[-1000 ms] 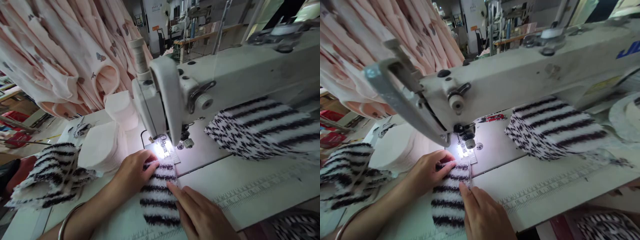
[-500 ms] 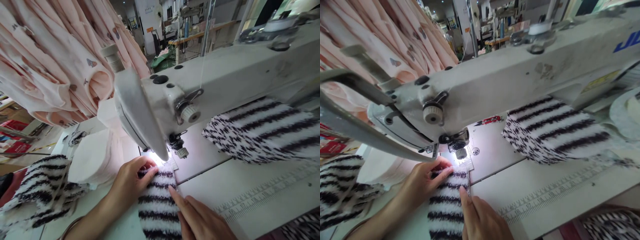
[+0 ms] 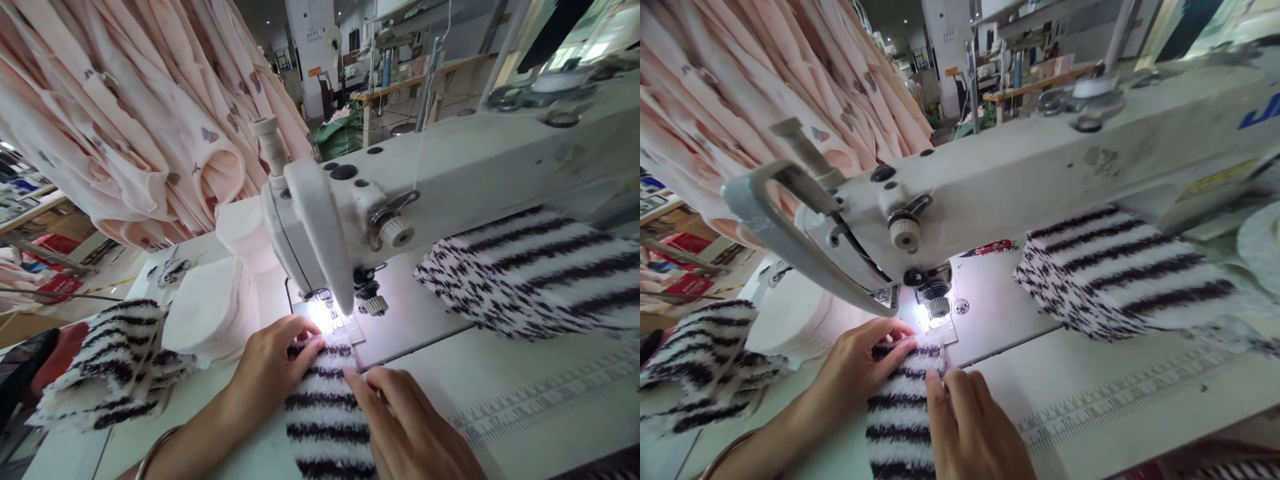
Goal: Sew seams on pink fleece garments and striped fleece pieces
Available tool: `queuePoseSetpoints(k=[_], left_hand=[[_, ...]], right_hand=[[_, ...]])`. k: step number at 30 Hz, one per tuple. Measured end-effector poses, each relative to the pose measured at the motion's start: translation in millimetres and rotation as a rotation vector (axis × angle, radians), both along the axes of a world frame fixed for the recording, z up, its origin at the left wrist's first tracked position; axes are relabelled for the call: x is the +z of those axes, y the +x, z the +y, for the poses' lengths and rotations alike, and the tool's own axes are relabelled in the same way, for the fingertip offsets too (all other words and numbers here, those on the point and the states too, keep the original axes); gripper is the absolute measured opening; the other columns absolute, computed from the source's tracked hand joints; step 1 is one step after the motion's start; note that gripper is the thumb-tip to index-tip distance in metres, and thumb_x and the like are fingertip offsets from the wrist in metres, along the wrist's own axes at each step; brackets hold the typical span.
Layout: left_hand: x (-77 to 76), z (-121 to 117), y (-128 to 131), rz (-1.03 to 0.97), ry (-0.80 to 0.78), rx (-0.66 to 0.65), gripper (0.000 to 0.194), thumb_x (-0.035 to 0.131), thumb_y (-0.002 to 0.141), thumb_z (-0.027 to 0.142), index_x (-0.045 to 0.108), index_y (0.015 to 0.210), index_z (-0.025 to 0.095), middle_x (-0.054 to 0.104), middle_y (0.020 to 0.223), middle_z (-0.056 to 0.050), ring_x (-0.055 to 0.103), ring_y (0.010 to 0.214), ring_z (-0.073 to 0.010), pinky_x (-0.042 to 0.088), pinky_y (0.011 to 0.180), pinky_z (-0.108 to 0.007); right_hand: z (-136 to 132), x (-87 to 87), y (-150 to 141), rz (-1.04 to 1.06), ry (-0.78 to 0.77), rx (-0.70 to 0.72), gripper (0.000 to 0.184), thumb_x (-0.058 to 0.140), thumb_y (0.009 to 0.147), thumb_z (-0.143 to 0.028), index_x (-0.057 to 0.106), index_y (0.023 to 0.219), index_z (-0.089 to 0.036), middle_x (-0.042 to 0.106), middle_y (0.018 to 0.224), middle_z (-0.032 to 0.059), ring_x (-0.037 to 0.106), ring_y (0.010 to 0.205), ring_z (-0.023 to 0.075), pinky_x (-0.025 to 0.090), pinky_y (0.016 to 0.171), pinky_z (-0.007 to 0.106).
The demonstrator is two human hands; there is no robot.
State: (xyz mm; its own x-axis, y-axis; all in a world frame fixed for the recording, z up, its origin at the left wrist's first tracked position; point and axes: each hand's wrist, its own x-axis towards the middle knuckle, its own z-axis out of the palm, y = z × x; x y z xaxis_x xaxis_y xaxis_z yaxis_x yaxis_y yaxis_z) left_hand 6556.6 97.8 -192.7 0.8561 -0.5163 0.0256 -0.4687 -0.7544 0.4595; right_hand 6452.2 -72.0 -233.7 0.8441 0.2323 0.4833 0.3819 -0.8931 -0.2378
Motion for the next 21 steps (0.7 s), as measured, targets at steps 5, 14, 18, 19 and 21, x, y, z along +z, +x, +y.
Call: queuePoseSetpoints(k=[5, 14, 18, 19, 21], left_hand=[[12.2, -2.3, -9.4, -0.305, 0.061, -0.095, 0.013, 0.054, 0.087, 0.023, 0.061, 0.098, 0.02, 0.062, 0.09, -0.005, 0.059, 0.075, -0.0167, 0.051, 0.062, -0.03], [-1.9, -2.8, -31.6, -0.278, 0.073, -0.365, 0.035, 0.04, 0.091, 0.011, 0.044, 0.125, 0.009, 0.056, 0.118, -0.015, 0.054, 0.107, -0.0227, 0.051, 0.09, -0.039], [-1.5, -3.5, -20.8, -0.225, 0.119, -0.33, 0.03, 0.039, 0.09, 0.011, 0.045, 0.119, 0.013, 0.055, 0.117, -0.013, 0.051, 0.109, -0.0242, 0.05, 0.09, -0.043], [-0.9, -3.9, -18.4, -0.223, 0.119, -0.327, 0.026, 0.04, 0.089, 0.011, 0.047, 0.114, 0.014, 0.055, 0.116, -0.013, 0.051, 0.109, -0.0249, 0.05, 0.089, -0.044], [-0.6, -4.8, -14.9, -0.231, 0.115, -0.314, 0.018, 0.04, 0.089, 0.011, 0.05, 0.103, 0.016, 0.055, 0.111, -0.012, 0.052, 0.107, -0.0255, 0.051, 0.085, -0.044]], right_hand=[[2.8, -7.2, 3.4, -0.054, -0.172, -0.007, 0.048, 0.02, 0.089, -0.008, 0.057, 0.12, -0.013, 0.052, 0.13, 0.0053, 0.05, 0.114, 0.024, 0.049, 0.075, 0.032], [-0.7, -14.6, 26.3, -0.163, -0.234, 0.074, 0.047, 0.023, 0.086, -0.007, 0.058, 0.118, -0.011, 0.057, 0.124, 0.007, 0.052, 0.112, 0.0217, 0.047, 0.079, 0.033], [-1.8, -12.6, 35.9, -0.178, -0.273, 0.04, 0.049, 0.024, 0.083, -0.004, 0.056, 0.12, -0.011, 0.054, 0.127, 0.0072, 0.052, 0.111, 0.021, 0.05, 0.078, 0.035], [-1.9, -13.6, 37.5, -0.186, -0.279, 0.035, 0.049, 0.024, 0.083, -0.005, 0.055, 0.12, -0.01, 0.054, 0.128, 0.0073, 0.052, 0.111, 0.0209, 0.05, 0.077, 0.035], [-2.5, -17.2, 40.1, -0.205, -0.283, 0.033, 0.049, 0.025, 0.083, -0.006, 0.053, 0.122, -0.01, 0.053, 0.129, 0.0068, 0.052, 0.111, 0.0204, 0.052, 0.076, 0.035]])
